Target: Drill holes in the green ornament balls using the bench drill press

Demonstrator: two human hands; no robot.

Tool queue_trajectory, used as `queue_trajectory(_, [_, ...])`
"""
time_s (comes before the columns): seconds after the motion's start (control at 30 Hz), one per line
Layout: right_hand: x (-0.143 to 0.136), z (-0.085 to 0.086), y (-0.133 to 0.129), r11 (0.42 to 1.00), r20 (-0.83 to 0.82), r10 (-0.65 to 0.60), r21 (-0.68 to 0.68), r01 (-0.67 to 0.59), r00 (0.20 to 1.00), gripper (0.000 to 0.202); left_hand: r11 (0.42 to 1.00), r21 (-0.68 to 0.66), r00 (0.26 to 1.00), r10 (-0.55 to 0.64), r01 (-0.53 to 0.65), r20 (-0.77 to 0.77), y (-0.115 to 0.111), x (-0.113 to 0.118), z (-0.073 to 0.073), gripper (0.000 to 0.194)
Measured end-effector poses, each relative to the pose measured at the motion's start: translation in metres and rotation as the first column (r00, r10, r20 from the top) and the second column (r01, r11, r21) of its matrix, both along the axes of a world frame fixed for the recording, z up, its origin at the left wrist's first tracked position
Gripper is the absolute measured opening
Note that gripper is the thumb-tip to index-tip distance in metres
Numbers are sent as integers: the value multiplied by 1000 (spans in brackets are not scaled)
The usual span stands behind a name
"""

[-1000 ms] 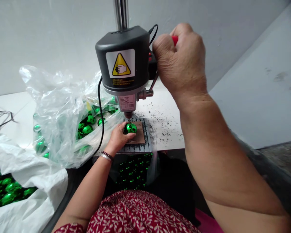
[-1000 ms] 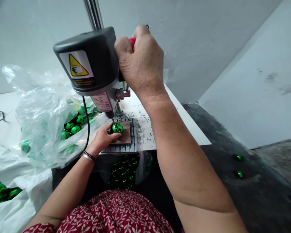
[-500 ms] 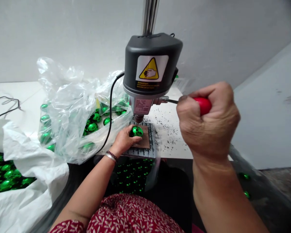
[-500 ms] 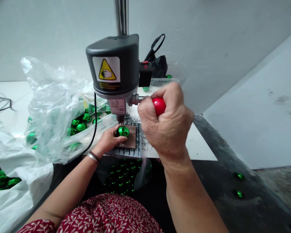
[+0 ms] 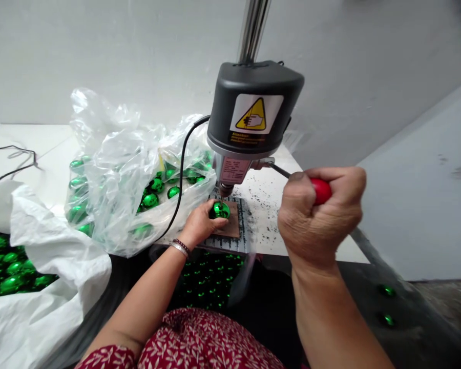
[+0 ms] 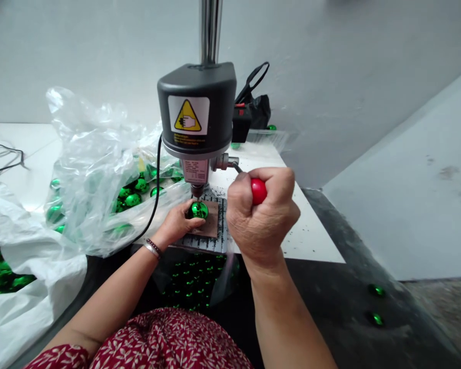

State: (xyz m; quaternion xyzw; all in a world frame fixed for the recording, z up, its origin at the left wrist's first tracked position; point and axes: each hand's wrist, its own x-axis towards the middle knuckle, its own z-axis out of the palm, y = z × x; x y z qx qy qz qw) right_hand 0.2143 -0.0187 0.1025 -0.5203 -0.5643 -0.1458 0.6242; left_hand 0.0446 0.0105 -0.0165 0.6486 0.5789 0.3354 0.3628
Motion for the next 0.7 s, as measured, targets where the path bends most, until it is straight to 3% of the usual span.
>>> queue_trajectory(0.17, [-2, -13, 1, 998, 5, -27, 65, 26, 1000, 14, 1000, -1, 1000, -3, 3, 0, 1, 0, -4, 36])
queue_trajectory(0.47, [-3, -44, 0, 985, 3, 50, 162, -50, 999, 15, 1000, -13, 998, 4, -5, -62, -2, 1, 2, 37])
queue_trajectory(0.57, [-2, -34, 5, 985, -21, 60, 165, -55, 998, 18, 1000, -25, 998, 4, -5, -64, -2, 2, 4, 39])
queue_trajectory(0.7, [3, 11, 25, 994, -50, 62, 92, -57, 997, 23, 997, -48, 994, 54, -59, -99, -5, 4, 7, 41])
